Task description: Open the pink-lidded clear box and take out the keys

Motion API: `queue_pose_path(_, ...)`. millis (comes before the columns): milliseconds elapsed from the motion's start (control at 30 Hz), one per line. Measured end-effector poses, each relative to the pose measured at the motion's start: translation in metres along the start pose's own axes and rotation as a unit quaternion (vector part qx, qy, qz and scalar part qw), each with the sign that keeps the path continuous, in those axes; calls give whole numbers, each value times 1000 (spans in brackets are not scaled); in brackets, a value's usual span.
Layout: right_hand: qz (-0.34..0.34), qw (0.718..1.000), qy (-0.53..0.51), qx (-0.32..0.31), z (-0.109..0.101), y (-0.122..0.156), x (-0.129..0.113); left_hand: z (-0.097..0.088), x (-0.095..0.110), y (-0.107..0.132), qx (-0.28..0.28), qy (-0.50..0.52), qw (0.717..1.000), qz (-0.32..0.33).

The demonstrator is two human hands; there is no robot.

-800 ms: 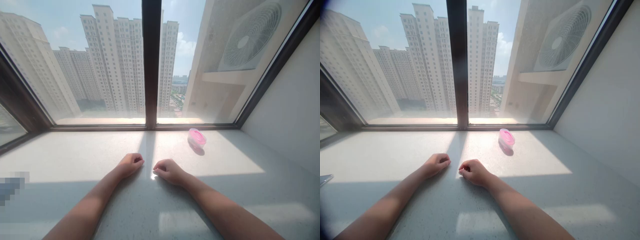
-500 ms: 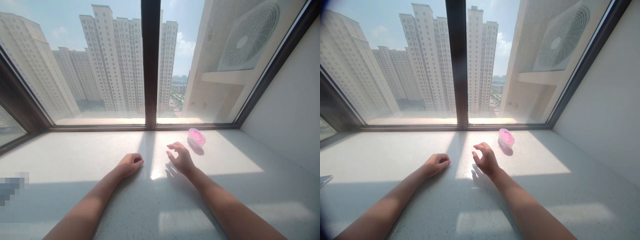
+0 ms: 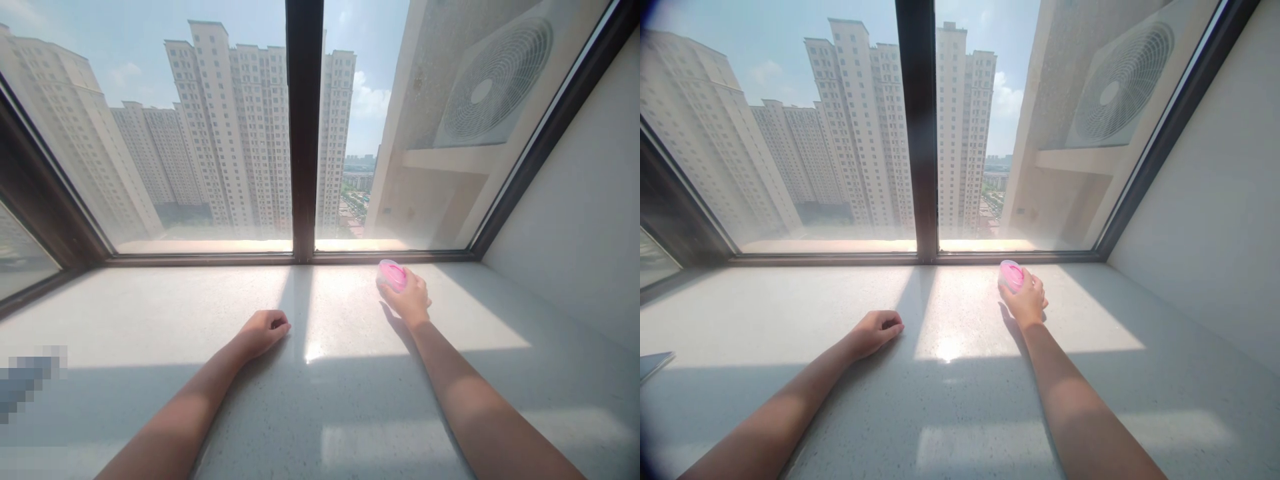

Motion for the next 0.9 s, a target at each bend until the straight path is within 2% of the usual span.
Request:
queue_pose_path(133,-25,999,-43,-8,6,-6,8,0,-1,0,1,7,1000,4)
queue_pose_path(300,-40,996,-78,-8,3,-7,6,-1,2,1,4,0,1000,11)
queue_pose_path(433,-63,990,-123,-21,-4,0,-12,-2,2,1,16,30,999,3)
queue_pose_path(533,-104,976,-180,-67,-7,15,-37,-2,0,1,16,85,996,-30)
queue_pose_path(600,-134,955,-225,-137,-6,32,-56,-5,0,1,32,127,990,-49)
queue_pose_path(700,-200,901,-305,-233,-8,65,-87,-12,3,2,84,194,975,-64)
queue_pose_path(767,-264,856,-339,-289,-12,89,-106,-16,7,4,108,246,961,-66)
queue_pose_path(833,-316,819,-360,-315,-18,107,-120,-15,12,7,102,310,942,-73)
queue_pose_path(900,-347,786,-387,-334,-24,121,-131,-10,19,11,68,382,917,-89)
Point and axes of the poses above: each hand's wrist, its own y-axis away from the middle knuckle, its own z-axis out of the palm, x = y × z, the point moved 5 cm from there along -y, towards the middle knuckle, and after that the axes turned 4 degrees about x, right-handed, at the moved point
